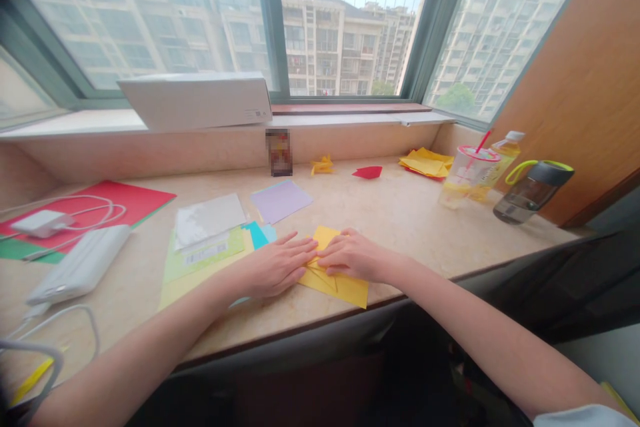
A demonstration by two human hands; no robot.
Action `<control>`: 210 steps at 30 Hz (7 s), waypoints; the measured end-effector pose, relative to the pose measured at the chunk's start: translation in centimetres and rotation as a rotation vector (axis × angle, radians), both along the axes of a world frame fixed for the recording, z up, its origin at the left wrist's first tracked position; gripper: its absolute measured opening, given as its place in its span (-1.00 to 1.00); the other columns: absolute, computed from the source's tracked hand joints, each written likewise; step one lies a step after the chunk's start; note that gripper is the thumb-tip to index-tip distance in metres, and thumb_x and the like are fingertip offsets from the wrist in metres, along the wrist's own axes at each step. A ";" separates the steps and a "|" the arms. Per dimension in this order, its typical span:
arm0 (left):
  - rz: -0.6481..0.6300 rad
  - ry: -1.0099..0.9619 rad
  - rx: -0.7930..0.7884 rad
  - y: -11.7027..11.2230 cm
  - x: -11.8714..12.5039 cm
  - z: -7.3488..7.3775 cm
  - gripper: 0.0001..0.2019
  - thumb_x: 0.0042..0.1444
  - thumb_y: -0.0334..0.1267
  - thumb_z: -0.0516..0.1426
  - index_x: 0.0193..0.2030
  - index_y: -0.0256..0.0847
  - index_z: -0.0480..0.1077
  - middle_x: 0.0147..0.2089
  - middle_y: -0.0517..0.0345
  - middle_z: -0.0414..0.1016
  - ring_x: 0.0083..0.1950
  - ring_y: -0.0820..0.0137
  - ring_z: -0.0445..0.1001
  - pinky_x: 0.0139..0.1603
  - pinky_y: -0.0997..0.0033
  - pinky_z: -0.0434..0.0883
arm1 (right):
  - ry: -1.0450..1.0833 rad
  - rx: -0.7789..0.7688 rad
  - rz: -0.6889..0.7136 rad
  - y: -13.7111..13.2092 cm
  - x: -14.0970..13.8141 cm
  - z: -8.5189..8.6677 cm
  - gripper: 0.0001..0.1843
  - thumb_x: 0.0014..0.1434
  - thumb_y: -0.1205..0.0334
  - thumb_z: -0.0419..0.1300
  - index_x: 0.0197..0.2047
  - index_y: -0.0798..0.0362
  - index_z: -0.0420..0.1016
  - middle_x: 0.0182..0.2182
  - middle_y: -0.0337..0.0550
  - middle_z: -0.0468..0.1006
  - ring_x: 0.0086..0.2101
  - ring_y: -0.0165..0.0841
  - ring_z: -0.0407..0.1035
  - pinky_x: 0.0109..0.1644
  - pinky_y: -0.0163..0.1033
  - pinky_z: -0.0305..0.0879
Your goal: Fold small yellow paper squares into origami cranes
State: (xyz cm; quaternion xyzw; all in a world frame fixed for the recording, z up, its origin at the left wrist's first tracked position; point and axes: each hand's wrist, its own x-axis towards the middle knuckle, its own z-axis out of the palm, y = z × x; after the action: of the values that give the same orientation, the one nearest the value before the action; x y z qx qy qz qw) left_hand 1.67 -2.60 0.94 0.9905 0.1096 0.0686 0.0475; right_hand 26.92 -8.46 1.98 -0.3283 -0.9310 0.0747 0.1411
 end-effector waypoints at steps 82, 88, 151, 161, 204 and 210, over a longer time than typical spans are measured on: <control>-0.099 -0.017 -0.224 0.6 -0.4 0.4 -0.50 0.39 -0.22 -0.10 0.43 -0.22 0.08 0.43 -0.05 0.21 0.47 0.19 0.09 0.49 0.00 -0.12 | 0.138 0.090 -0.493 -3.1 -1.4 -2.8 -0.71 0.36 0.26 0.05 -0.07 -0.05 0.62 0.08 -0.07 0.51 0.07 -0.15 0.34 0.17 0.05 0.15; -0.012 -0.006 -0.202 -0.1 0.1 0.8 -0.50 0.35 -0.27 -0.06 0.40 -0.25 0.14 0.39 -0.07 0.28 0.44 0.17 0.14 0.49 -0.01 -0.15 | 0.128 0.085 -0.466 -3.1 -1.5 -2.7 -0.70 0.37 0.29 0.03 -0.05 0.00 0.59 0.01 -0.05 0.54 0.02 -0.18 0.36 0.15 0.03 0.15; 0.701 -0.293 -0.220 -4.7 5.1 0.3 -0.82 0.20 -0.34 0.08 -0.29 -0.26 0.52 -0.26 -0.11 0.59 -0.13 0.08 0.52 -0.01 0.13 0.38 | 0.121 0.170 -0.366 0.1 0.1 -3.8 -0.59 0.29 0.41 0.14 0.14 -0.13 0.52 -0.01 -0.02 0.54 -0.03 -0.19 0.40 0.06 -0.04 0.29; 0.890 -0.655 -0.592 -4.5 4.4 -0.4 -0.64 0.09 -0.30 0.11 0.02 -0.31 0.52 -0.34 0.05 0.61 -0.31 0.25 0.53 -0.23 0.32 0.41 | 0.118 0.272 -0.231 -1.1 0.9 -2.5 -0.78 0.30 0.30 0.22 -0.03 -0.11 0.59 0.05 -0.04 0.52 0.02 -0.19 0.38 0.11 -0.01 0.18; 0.356 -1.233 -1.557 0.6 2.7 1.0 -0.58 0.26 -0.17 0.21 0.20 -0.02 0.21 0.17 0.04 0.46 0.16 0.27 0.45 0.24 0.00 0.38 | 0.573 0.447 -0.067 8.5 -2.5 -1.6 -0.93 0.29 0.37 0.22 -0.23 0.00 0.47 -0.27 -0.17 0.63 -0.24 -0.32 0.48 -0.07 -0.11 0.21; 0.415 -1.236 -1.531 0.7 2.8 0.9 -0.65 0.23 -0.14 0.22 0.08 -0.08 0.22 0.05 0.07 0.52 0.02 0.32 0.52 0.15 0.07 0.43 | 0.596 0.381 -0.087 7.8 -2.9 -1.4 -0.98 0.28 0.26 0.26 -0.24 -0.02 0.51 -0.22 -0.15 0.63 -0.21 -0.29 0.49 -0.07 -0.12 0.25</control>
State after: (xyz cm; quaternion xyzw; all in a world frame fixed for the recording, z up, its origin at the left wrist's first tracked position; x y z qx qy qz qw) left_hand 4.44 -1.85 1.81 0.4454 0.2507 0.4886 0.7072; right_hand 24.04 -0.62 0.59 -0.2991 -0.8313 -0.0136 0.4683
